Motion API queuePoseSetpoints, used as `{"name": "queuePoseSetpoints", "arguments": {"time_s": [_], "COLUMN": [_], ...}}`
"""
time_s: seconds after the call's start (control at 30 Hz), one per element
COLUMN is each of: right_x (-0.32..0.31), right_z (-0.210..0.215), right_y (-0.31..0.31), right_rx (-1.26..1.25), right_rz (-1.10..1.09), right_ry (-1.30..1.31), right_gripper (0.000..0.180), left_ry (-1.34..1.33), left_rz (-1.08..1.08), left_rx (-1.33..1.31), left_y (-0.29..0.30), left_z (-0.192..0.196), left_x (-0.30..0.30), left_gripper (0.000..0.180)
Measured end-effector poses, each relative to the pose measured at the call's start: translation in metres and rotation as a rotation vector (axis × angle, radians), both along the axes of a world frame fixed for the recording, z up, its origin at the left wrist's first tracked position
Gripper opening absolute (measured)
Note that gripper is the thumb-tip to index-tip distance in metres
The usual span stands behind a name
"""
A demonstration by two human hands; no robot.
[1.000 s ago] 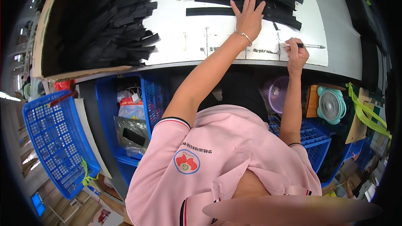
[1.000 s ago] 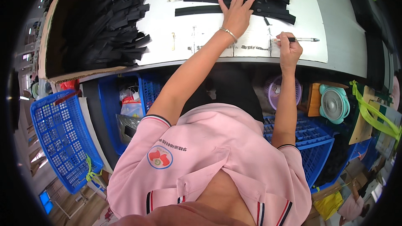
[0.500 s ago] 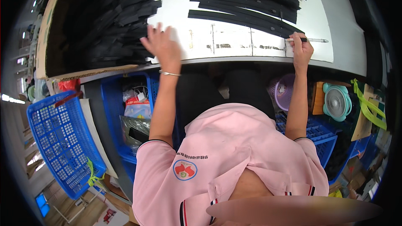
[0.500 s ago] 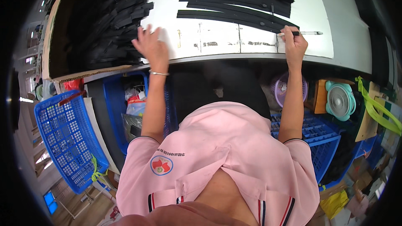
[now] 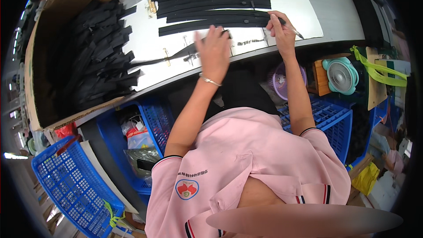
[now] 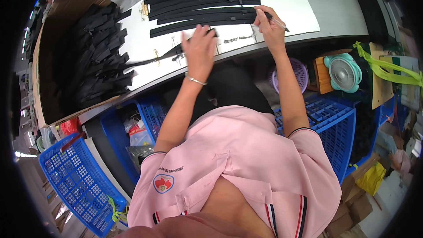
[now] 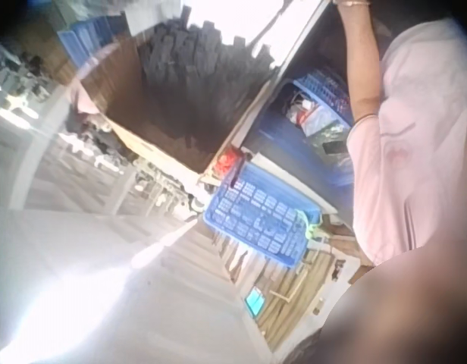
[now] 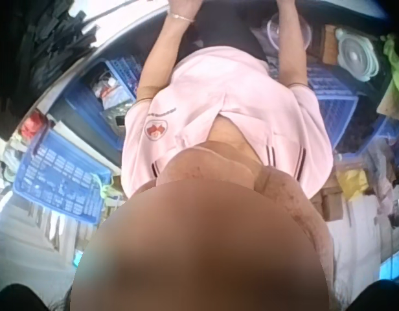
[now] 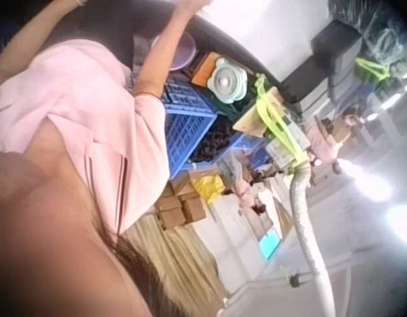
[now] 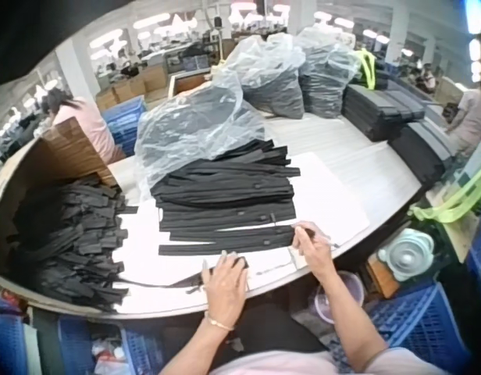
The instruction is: Picking up black zippers, aligning them against a template on a desk, marking them with a pen, and organizing them.
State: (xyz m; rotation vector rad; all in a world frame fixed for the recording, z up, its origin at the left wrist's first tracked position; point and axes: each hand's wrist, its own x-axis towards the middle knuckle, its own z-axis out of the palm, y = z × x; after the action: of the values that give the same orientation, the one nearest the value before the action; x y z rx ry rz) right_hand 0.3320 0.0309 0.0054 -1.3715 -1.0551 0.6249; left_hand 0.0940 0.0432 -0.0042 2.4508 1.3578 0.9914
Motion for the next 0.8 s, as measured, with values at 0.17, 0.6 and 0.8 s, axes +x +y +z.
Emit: {"name": "queuePoseSetpoints", "arguments": {"time_s": [0.17,0.6,0.8], "right_x": [-0.016,-0.029,0.015], "right_z": [0.000,-0.002,-0.004], "right_y": [-0.007,-0.043,-0.047], "right_rx": [0.032,0.225,0.217], "right_rz": [-0.058,-0.020,-0.107], "right_ry": [-0.234,-1.100,-1.126], "right_gripper": [0.015,0.034,0.035], "left_ry": [0.064,-0.216,-0.179], "left_rz": [-0.124,-0.283,-0.158], "left_rx": [0.019,-0.120,-0.032], "left_y": [-0.007,0.005,0.048], "left_z": [0.000,0.023,0.027], "left_x": [0.045,0.037,0.017], "left_gripper": [0.045,0.044,0.049]}}
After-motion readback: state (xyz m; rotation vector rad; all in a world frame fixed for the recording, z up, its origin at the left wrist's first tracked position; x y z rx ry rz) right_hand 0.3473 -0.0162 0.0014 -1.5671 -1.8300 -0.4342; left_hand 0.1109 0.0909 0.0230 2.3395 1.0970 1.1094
